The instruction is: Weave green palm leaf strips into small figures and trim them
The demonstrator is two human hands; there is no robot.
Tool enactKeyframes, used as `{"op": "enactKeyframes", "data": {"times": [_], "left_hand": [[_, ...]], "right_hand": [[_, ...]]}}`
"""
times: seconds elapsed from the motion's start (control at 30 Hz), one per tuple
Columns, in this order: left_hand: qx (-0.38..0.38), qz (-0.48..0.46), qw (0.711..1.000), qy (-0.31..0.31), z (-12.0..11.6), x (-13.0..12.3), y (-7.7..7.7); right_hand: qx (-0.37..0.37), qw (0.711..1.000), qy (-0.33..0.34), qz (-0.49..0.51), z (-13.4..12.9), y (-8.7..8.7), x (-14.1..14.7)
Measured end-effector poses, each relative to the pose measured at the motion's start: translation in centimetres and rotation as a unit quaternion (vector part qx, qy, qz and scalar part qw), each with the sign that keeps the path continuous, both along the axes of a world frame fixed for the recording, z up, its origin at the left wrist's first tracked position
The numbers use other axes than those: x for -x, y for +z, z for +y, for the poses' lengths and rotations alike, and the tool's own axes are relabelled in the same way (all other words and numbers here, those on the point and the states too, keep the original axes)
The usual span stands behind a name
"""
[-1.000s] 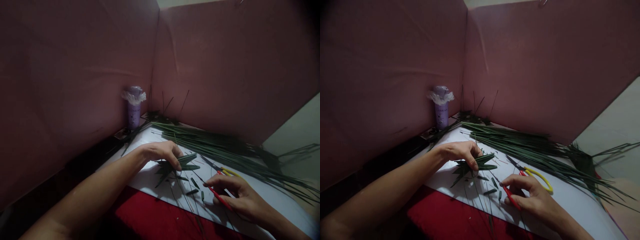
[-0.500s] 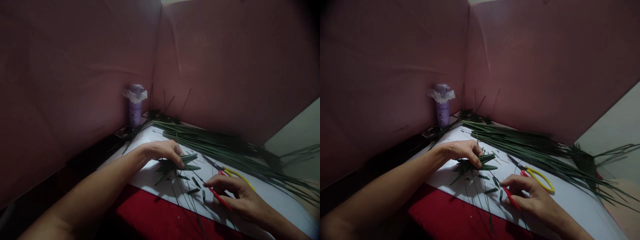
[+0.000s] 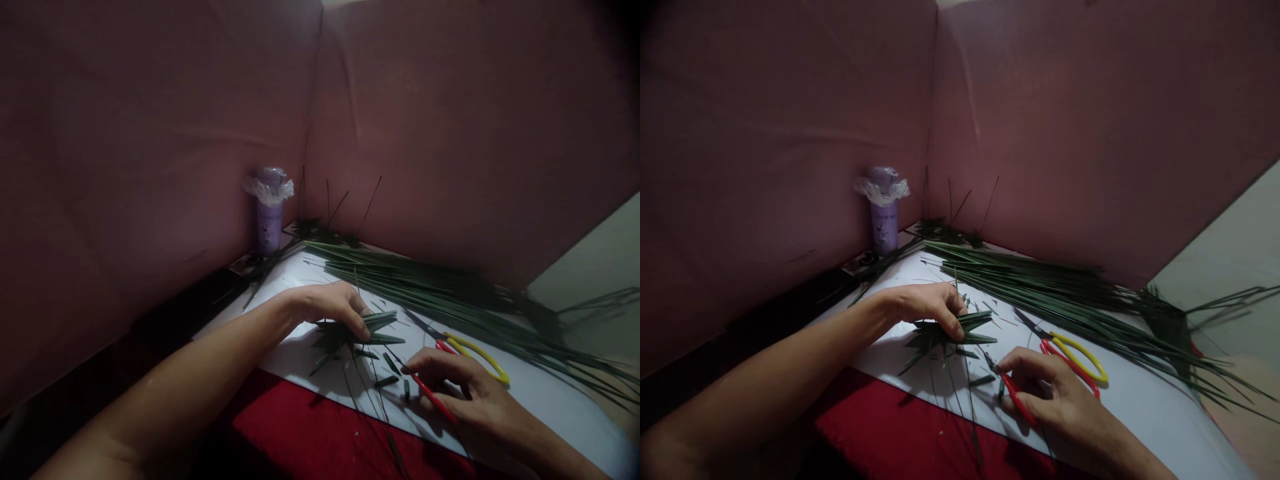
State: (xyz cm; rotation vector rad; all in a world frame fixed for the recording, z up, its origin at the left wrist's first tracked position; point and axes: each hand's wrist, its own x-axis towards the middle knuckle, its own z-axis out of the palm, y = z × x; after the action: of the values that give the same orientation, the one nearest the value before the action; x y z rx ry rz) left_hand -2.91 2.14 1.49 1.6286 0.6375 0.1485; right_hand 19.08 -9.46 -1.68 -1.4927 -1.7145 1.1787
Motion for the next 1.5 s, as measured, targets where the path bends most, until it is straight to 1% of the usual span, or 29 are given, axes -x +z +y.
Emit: {"op": "enactKeyframes", "data": {"times": [0.13,0.33,0.47,0.57,0.67,0.77,0.93,1.1,1.3,1.5], "left_hand": [[-0.008,-0.003,1.000,-0.001,0.0,0.0,0.1],[-0.006,-0.001,1.000,0.000,0.2,0.1,0.0],[0.002,-0.020,1.000,-0.002,0.6,0.4,-0.1],[-0.031,-0.048,0.998,0.018,1.0,0.7,-0.3],[-0.061,-0.058,0.996,0.022,1.3,0.7,-0.5],[-0.058,-0.058,0.996,0.017,1.3,0.5,-0.5],[-0.031,-0.039,0.998,0.026,0.8,0.2,-0.2],[-0.031,-0.031,0.999,0.027,0.7,0.1,-0.3],[-0.025,-0.033,0.999,0.025,0.9,0.2,-0.4],[-0.029,-0.029,0.999,0.020,0.8,0.1,-0.4]], "right_hand": [[0.007,1.000,-0.008,0.016,0.1,-0.2,-0.1],[0.022,1.000,0.004,0.018,-0.1,0.6,-0.2],[0.010,1.000,-0.007,0.009,0.0,0.6,-0.2],[-0.005,1.000,-0.017,0.005,0.1,0.3,-0.2],[0.003,1.000,-0.020,0.014,0.1,0.1,-0.1],[0.015,0.999,-0.025,0.027,-0.1,-0.1,0.0],[0.012,1.000,-0.006,0.021,-0.1,-0.2,0.1],[0.033,0.999,0.019,-0.005,-0.1,0.6,0.0],[0.055,0.998,0.019,0.032,-0.1,0.6,-0.3],[0.050,0.998,0.039,0.027,-0.1,0.9,0.0]]}}
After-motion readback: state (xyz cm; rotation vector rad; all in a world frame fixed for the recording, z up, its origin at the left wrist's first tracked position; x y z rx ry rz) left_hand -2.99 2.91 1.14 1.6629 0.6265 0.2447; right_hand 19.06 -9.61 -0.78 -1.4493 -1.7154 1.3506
